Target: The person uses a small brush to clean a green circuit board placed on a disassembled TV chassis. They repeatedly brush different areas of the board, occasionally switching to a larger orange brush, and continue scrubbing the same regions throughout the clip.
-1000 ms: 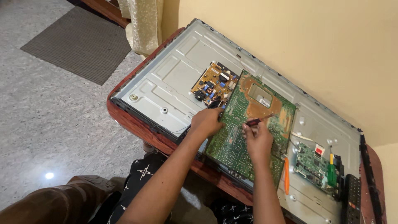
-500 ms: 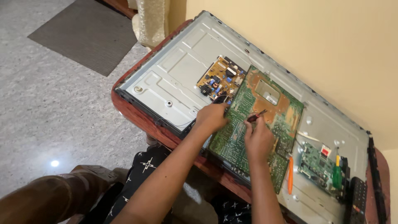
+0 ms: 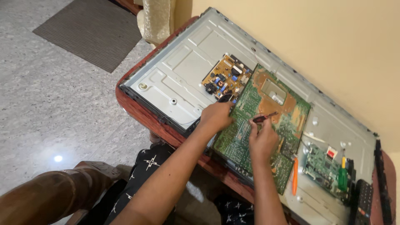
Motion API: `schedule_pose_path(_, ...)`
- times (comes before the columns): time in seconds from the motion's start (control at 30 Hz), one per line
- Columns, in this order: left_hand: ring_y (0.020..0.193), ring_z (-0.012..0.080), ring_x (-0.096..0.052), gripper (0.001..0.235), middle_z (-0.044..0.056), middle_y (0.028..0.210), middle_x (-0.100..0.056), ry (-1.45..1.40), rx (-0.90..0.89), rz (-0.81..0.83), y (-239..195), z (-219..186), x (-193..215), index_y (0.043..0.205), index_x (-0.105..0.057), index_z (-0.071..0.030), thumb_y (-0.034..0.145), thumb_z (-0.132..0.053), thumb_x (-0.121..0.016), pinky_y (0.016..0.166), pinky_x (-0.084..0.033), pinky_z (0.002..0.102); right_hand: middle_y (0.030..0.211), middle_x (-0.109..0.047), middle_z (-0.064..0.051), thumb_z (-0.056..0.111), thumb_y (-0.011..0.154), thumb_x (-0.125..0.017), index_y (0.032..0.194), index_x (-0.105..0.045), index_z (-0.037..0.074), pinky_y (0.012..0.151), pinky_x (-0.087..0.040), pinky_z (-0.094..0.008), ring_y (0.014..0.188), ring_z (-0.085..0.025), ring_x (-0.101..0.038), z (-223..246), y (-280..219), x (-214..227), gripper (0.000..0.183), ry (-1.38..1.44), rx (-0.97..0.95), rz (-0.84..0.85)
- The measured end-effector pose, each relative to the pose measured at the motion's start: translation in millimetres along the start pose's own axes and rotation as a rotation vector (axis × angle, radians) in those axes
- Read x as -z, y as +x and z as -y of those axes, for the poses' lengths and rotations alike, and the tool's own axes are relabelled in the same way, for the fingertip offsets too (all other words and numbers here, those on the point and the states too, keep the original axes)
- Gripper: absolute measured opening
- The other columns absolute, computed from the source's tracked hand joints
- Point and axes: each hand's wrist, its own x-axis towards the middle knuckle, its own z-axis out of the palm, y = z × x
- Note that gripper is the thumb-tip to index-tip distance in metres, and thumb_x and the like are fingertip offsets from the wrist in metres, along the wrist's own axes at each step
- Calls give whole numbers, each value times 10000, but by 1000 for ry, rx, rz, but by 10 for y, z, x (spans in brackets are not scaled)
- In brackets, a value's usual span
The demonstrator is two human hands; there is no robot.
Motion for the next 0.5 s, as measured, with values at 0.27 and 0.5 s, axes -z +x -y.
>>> schedule_pose_path(0.27,1052,349,-706,542,126,1116,-741,26,17,28,17,-6,-5,1324,-639,-245,805,-321,-780,871,-562,483,828,-741,-117,175,936,-773,1073,-667,101,587,-506,-391,631,-273,-684,27,67,-14,188,-42,-47,11)
schedule_pose_path(0.5,1051,354,-701,570,130,1122,-734,23,12,43,27,-3,-2,1320,-637,-252,783,-349,-802,881,-554,483,864,-758,-111,168,934,-749,1066,-669,108,616,-515,-427,667,-318,-702,11,9,-31,166,-89,-79,63)
